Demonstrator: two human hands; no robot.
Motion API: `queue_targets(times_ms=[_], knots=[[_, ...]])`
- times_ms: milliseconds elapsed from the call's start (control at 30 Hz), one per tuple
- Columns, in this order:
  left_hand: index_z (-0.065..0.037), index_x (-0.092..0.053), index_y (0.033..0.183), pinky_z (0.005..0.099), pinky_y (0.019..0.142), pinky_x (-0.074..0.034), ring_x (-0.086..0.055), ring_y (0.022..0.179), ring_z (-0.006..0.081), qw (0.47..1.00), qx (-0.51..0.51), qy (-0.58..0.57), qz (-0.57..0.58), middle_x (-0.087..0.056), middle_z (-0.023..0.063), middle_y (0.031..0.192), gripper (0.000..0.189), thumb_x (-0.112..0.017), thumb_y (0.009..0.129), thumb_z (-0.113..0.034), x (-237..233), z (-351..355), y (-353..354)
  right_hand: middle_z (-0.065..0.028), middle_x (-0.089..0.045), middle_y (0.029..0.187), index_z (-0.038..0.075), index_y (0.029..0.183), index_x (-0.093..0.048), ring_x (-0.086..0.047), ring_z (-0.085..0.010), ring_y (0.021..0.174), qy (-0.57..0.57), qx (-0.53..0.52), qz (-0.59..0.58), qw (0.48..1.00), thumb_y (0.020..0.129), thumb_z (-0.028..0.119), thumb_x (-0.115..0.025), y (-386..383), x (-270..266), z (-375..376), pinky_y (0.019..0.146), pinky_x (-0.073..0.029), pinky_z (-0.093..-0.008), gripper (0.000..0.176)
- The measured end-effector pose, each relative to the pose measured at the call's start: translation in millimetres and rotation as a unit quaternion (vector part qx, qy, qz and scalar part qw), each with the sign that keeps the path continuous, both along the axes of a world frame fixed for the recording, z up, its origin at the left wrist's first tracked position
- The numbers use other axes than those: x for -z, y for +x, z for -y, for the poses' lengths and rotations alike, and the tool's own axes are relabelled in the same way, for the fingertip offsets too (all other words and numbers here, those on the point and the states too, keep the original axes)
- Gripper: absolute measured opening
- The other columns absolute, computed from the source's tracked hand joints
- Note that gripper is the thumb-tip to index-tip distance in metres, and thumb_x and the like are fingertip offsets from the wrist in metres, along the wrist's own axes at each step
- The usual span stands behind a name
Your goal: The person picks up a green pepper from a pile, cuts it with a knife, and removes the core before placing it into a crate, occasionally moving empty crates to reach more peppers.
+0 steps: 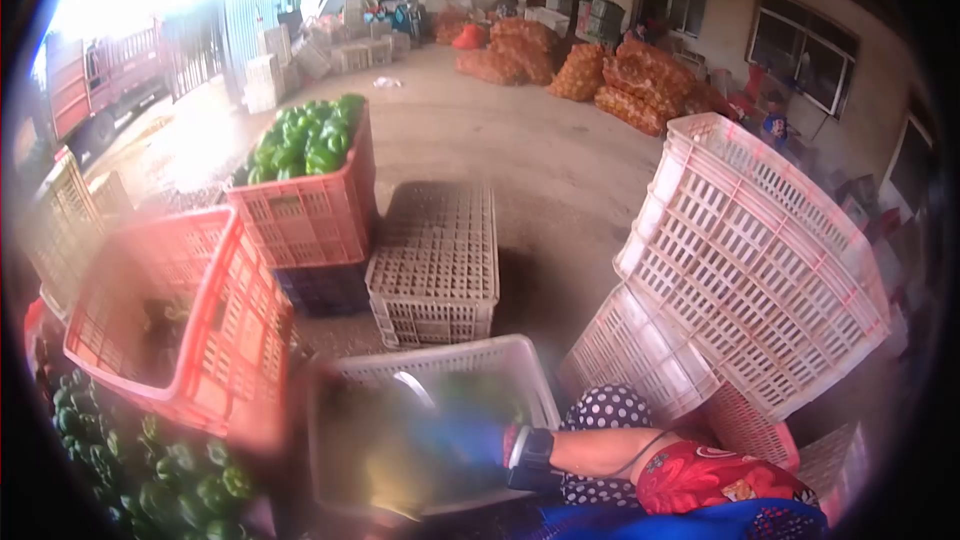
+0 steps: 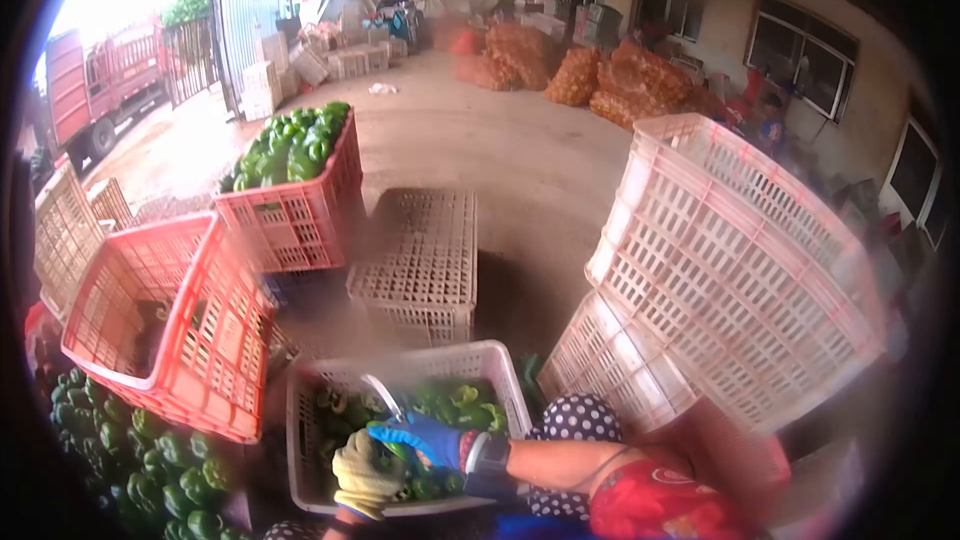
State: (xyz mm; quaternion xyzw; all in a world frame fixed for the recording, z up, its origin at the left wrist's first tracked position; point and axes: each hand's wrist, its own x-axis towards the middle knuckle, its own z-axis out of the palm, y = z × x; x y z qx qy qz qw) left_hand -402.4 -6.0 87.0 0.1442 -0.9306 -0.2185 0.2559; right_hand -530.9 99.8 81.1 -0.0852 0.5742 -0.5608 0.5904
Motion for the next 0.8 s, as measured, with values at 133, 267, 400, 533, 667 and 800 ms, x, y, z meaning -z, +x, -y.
queue_targets(times_ms=[133,267,400,533,667,800], knots=[[-0.012,-0.055,0.082,0.0483,0.052,-0.044,-0.056,0.052,0.0370,0.994,-0.006,-0.064,-0.083,-0.057,0.0085,0.064,0.029,-0.077,0.068,-0.026,7,5,-5,-0.0047,-0.054,0.119,0.010,0.134,-0.053,-0.052,-0.0133,0.094,0.023,-0.041,0.029,0.998,0.099,0.026,-0.060,-11,-18,0,0.069,-0.046,-0.0266,0.039],[-0.001,-0.067,0.093,0.0322,0.067,-0.055,-0.064,0.066,0.0124,0.935,-0.058,0.345,-0.051,-0.071,0.0095,0.079,0.023,-0.078,0.083,-0.019,-32,-16,-1,-0.0065,-0.059,0.142,0.010,0.150,-0.049,-0.064,-0.0142,0.110,-0.076,-0.016,-0.021,0.997,0.092,0.010,-0.068,-9,2,-7,0.073,-0.057,-0.0267,0.061],[-0.002,-0.068,0.109,0.0286,0.072,-0.054,-0.064,0.078,0.0084,0.886,-0.037,0.461,0.009,-0.071,0.0039,0.088,0.033,-0.076,0.090,-0.028,-3,-6,-9,-0.0014,-0.073,0.090,0.010,0.104,-0.072,-0.069,-0.0143,0.075,-0.120,0.143,0.204,0.961,0.098,0.034,-0.069,2,-10,7,0.070,-0.056,-0.0277,0.025],[-0.007,-0.065,0.114,0.0439,0.086,-0.054,-0.071,0.097,0.0360,0.912,-0.052,0.356,0.197,-0.073,0.0189,0.099,0.041,-0.067,0.089,-0.039,-14,4,-12,0.0008,-0.070,0.083,0.012,0.098,-0.070,-0.065,-0.0127,0.069,-0.115,0.123,0.105,0.980,0.097,0.032,-0.070,0,25,1,0.065,-0.054,-0.0263,0.020],[-0.006,-0.063,0.096,0.0504,0.077,-0.054,-0.069,0.085,0.0428,0.963,-0.054,0.160,0.212,-0.071,0.0208,0.086,0.032,-0.066,0.087,-0.037,-21,1,-9,0.0009,-0.070,0.089,0.015,0.101,-0.069,-0.066,-0.0126,0.077,-0.067,0.124,0.195,0.971,0.095,0.034,-0.073,8,20,2,0.067,-0.053,-0.0283,0.021],[-0.006,-0.063,0.093,0.0489,0.072,-0.054,-0.070,0.079,0.0410,0.981,-0.033,0.140,0.130,-0.071,0.0199,0.081,0.032,-0.067,0.087,-0.037,-24,7,-6,-0.0031,-0.073,0.100,0.012,0.108,-0.069,-0.070,-0.0167,0.090,-0.074,0.064,0.233,0.967,0.095,0.036,-0.071,-5,4,2,0.078,-0.058,-0.0358,0.027]])
